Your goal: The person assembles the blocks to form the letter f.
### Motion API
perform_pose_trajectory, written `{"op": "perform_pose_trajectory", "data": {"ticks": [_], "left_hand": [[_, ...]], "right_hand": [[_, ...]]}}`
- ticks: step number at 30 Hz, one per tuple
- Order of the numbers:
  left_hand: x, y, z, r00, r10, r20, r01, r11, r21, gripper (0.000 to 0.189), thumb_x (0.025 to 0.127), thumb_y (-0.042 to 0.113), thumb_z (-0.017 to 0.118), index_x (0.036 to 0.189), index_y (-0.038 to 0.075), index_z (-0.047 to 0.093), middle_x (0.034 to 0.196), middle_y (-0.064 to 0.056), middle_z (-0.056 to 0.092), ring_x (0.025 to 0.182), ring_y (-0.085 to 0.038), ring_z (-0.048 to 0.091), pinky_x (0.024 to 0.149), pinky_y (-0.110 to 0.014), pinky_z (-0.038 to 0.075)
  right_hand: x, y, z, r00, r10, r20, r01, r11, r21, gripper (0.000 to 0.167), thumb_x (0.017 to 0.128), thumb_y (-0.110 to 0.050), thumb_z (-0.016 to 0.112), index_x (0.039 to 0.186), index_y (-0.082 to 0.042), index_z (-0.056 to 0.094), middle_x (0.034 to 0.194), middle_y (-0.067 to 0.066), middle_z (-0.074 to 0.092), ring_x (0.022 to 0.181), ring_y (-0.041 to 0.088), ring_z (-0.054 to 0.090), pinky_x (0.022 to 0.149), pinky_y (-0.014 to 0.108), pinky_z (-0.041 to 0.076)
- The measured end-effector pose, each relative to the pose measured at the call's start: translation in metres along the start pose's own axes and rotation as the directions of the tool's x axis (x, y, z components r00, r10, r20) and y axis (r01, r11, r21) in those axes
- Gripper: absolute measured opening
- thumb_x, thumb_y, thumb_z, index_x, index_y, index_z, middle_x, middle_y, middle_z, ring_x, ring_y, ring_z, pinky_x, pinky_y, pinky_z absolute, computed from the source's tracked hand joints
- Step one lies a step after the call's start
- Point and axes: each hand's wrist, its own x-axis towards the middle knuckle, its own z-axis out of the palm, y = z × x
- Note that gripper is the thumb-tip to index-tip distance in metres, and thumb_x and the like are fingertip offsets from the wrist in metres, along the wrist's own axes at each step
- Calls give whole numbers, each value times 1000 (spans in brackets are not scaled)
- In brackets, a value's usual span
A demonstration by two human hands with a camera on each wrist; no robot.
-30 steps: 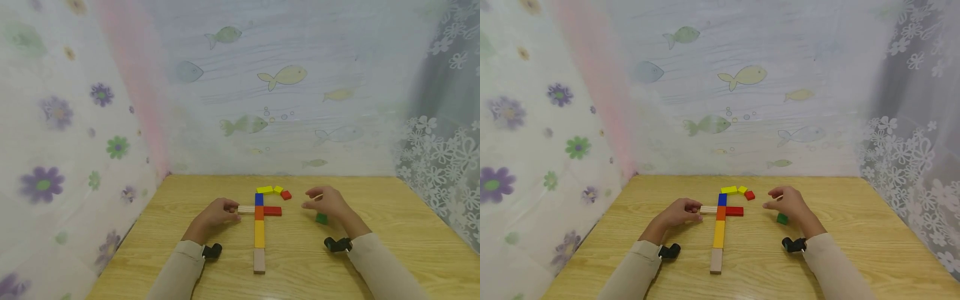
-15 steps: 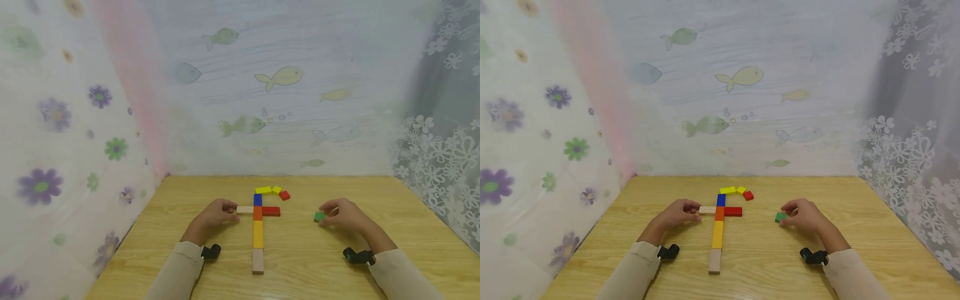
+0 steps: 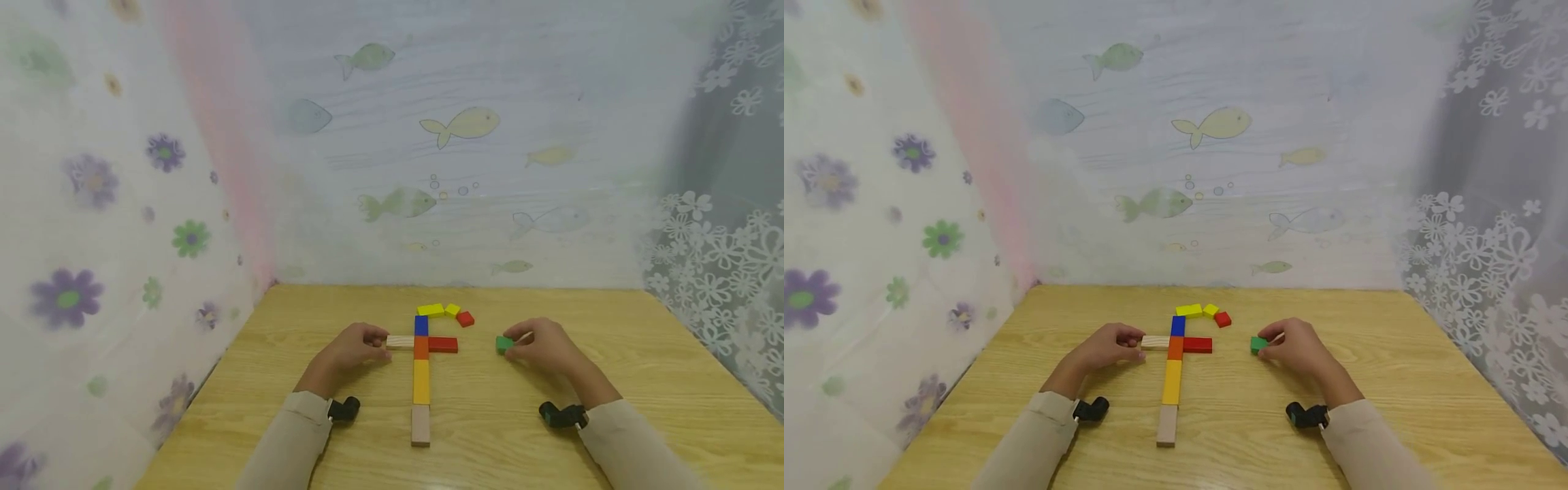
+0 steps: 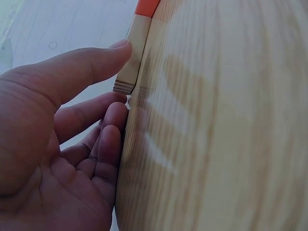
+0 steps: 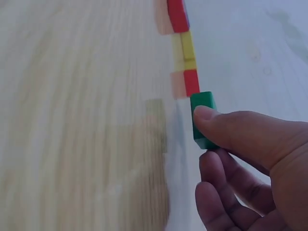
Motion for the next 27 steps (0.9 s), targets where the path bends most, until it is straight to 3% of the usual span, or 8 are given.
{"op": "perform_pose_trajectory", "data": {"ticks": [11, 27], "left_hand": [[0, -2, 3, 1000, 20, 19, -20, 1000, -13, 57, 91, 30, 81, 141, 10, 64, 127, -5, 65, 113, -21, 58, 100, -43, 51], [2, -3, -2, 1000, 25, 0, -25, 1000, 7, 57, 90, 31, 82, 140, 11, 65, 127, -5, 65, 114, -21, 59, 102, -46, 51]], "right_hand": [[34, -13, 29, 999, 33, -34, -30, 997, 67, 35, 89, -21, 83, 122, -12, 76, 123, 12, 70, 109, 30, 70, 85, 42, 60], [55, -17, 42, 997, 50, -62, -45, 995, 87, 33, 88, -24, 85, 117, -11, 78, 118, 8, 73, 104, 24, 71, 87, 42, 58]]}}
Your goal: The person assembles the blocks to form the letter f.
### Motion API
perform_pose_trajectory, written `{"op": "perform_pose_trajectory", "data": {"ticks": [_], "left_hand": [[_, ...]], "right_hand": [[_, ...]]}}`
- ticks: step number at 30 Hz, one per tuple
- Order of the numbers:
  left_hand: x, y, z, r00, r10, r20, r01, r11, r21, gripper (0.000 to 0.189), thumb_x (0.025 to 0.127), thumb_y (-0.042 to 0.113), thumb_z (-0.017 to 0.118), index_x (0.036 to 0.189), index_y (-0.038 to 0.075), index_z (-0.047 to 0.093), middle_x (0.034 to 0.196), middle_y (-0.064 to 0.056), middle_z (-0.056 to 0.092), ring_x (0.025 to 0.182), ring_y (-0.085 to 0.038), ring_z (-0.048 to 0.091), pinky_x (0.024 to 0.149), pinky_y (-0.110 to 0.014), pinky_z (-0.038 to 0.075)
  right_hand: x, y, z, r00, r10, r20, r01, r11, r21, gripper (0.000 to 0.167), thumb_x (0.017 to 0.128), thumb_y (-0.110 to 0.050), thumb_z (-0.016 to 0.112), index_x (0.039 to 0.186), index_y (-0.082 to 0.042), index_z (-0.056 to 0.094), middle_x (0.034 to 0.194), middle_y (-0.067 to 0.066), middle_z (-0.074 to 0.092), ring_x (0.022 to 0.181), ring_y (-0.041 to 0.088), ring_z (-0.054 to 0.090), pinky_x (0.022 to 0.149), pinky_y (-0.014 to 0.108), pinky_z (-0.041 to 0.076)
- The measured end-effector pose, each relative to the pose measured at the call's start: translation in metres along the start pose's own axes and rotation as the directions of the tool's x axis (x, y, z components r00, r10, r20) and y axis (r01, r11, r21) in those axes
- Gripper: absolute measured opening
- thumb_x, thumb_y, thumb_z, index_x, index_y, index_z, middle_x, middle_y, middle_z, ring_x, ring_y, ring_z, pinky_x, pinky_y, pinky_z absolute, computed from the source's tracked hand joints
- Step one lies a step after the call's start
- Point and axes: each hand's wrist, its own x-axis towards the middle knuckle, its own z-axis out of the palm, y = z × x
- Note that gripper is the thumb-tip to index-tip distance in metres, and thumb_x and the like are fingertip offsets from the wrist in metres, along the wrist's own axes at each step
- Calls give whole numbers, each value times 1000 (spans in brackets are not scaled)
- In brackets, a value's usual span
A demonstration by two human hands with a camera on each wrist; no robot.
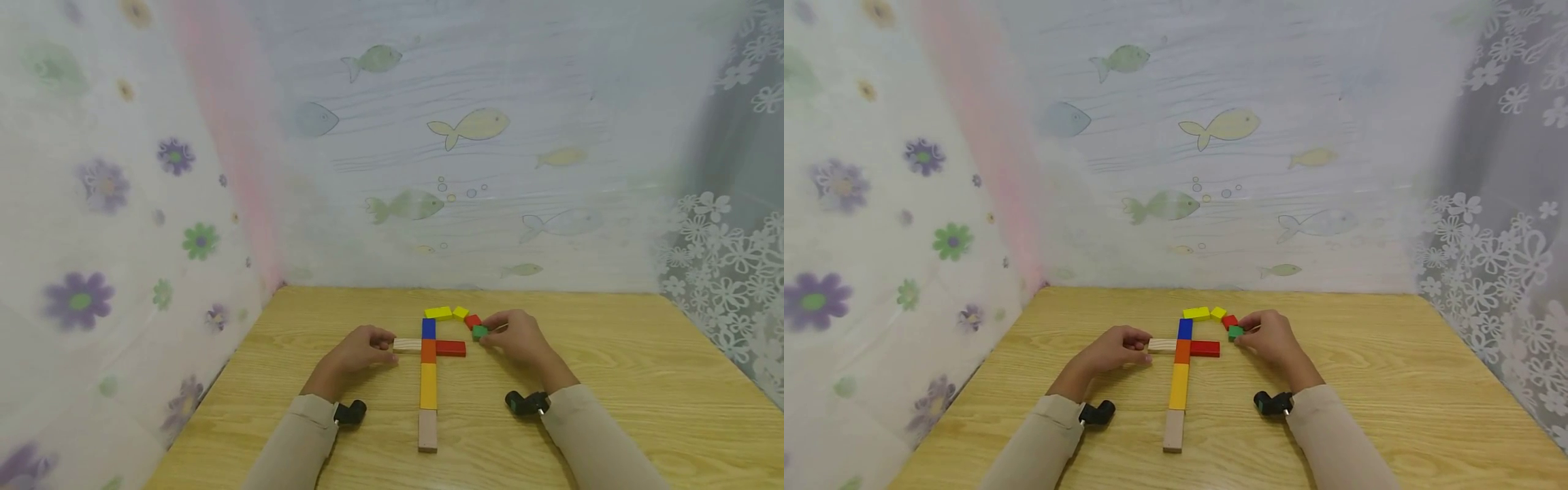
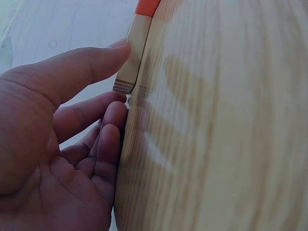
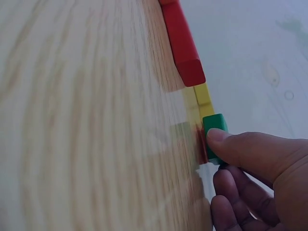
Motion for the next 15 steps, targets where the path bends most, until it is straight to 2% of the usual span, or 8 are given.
{"op": "perform_pose_trajectory", "data": {"ticks": [15], "left_hand": [[-2, -1, -2, 1000, 10, 9, -10, 1000, 1, 56, 91, 30, 81, 140, 9, 64, 127, -5, 65, 114, -21, 59, 101, -45, 51]], "right_hand": [[3, -1, 5, 1000, 22, -6, -23, 1000, -10, 32, 87, -24, 85, 115, -12, 78, 114, 8, 74, 101, 23, 69, 87, 42, 58]]}}
